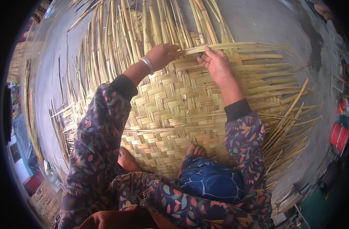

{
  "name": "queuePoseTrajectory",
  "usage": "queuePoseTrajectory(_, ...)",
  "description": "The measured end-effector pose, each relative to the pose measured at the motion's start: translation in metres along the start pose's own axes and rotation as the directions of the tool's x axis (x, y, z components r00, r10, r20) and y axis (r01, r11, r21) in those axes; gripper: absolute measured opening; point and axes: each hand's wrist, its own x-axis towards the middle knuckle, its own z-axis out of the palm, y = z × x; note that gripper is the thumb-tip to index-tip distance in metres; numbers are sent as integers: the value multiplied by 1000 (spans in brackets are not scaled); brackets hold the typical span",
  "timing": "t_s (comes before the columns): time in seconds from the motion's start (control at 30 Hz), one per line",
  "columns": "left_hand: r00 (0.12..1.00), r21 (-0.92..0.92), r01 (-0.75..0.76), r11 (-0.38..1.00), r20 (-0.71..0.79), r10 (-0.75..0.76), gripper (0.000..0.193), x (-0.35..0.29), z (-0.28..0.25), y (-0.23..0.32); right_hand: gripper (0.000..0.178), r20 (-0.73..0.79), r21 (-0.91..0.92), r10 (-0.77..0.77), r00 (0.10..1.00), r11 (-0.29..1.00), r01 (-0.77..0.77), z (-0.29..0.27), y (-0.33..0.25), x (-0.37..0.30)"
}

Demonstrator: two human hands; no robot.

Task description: The person sits on the floor and weaves a large flat mat or basket base using long, thin strips of dried plant material. They interlace the strips by hand, creating a tight, uniform pattern.

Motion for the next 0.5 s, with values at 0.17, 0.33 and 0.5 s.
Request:
queuePoseTrajectory(0.17, 974, 102, -140, 985, 193, 119, 23, 29, 0, -5, 31, 210, -119, 23, 977, 993, 3, -6, -19, -3)
queuePoseTrajectory(0.33, 995, 164, 18, 986, 93, -33, 17, 22, -10, 23, 35, 132, -330, 67, 989, 944, -20, -12, -50, 21)
queuePoseTrajectory(0.5, 929, -15, 237, 971, -290, -231, 14, -1, 6, 29, 45, 151, -514, 53, 987, 857, 32, 2, -51, 64)
